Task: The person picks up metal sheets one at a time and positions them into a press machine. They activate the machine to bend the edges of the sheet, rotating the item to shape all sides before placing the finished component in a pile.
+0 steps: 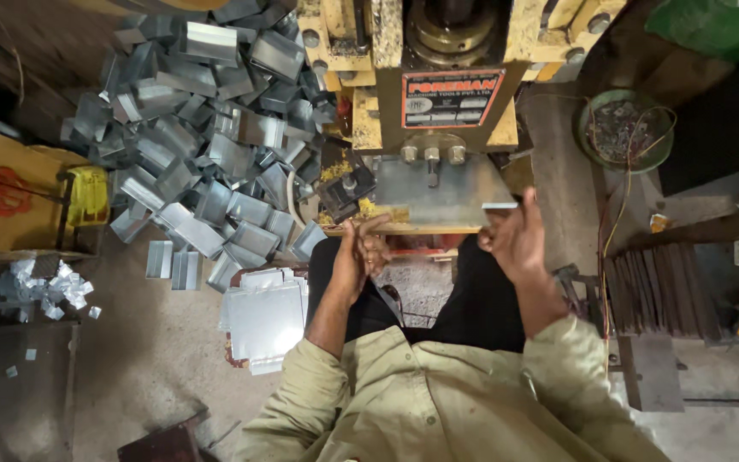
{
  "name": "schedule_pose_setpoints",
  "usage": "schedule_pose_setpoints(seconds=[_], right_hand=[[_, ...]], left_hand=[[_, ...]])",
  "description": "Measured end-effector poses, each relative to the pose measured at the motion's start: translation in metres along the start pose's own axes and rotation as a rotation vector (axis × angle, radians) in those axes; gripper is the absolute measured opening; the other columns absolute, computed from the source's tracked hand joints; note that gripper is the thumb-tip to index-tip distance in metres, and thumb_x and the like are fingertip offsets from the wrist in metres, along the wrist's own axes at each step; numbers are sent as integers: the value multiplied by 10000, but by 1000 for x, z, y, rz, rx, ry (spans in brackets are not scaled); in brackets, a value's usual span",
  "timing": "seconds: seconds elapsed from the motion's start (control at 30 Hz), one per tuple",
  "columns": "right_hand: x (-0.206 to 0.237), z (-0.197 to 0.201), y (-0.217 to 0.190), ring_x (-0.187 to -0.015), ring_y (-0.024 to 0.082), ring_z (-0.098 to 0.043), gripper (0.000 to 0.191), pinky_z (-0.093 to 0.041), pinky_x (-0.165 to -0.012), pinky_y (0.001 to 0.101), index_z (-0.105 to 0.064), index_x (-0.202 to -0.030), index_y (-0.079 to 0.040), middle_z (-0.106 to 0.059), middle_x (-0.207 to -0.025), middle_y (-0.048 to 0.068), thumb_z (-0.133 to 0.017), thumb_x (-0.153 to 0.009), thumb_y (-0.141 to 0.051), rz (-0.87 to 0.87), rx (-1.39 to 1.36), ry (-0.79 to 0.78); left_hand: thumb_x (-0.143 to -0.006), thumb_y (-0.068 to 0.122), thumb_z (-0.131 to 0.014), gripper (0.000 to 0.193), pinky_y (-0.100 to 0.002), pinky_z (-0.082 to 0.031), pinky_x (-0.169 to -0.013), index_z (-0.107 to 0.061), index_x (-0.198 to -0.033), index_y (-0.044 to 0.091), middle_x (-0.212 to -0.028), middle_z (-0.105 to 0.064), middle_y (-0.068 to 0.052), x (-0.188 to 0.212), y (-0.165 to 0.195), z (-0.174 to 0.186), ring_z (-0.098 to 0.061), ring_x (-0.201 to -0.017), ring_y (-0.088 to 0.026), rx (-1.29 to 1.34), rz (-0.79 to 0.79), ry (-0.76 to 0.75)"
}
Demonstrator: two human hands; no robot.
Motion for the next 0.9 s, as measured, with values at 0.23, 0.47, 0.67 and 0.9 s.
schedule_pose_setpoints(seconds=[0.23, 0.47, 0.67, 0.9], right_hand=[[14, -19, 23, -1043, 235, -656, 492, -543, -890, 359, -545, -1375, -21, -669, -1219, 115, -642, -1011, -338, 315, 22, -27], [134, -60, 18, -1022, 254, -757, 321, -640, -827, 401, -665, -1312, 13, -753, -1198, 147, -685, -1041, -159, -129, 344, -878], [104, -19, -57, -903, 120, -581, 335, -480, -794, 280, -595, -1294, 13, -686, -1215, 140, -520, -1144, -277, 627, 829, -39], [34, 49, 29, -529, 226, -642, 494, -478, -462, 346, -565, -1161, -78, -655, -658, 99, -430, -1063, -543, -290, 340, -57]], left_hand=[[-992, 760, -333, 919, -367, -563, -779, -317, -1603, 74, -1136, -657, -140, 7, -27, -24, -690, -919, -261, 194, -30, -316], [-859, 376, -708, 786, -440, -567, -946, -302, -1497, 165, -1342, -593, -58, 18, -57, -67, -642, -1220, -294, 198, -45, -347], [-952, 190, -687, 376, -330, -555, -890, -618, -1265, -6, -1163, -722, -108, -22, -45, -41, -680, -1042, -192, 23, -52, 89], [-1034, 256, -658, 297, -242, -482, -573, -695, -1029, -39, -788, -717, -42, 11, -26, -33, -625, -640, -90, -261, -75, 256]])
Point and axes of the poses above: each hand's wrist, its own x-axis away from the middle knuckle, its own z-axis out of the back of the hand, y = z × x, the point moved 3 cm from there along -x, towards the middle knuckle
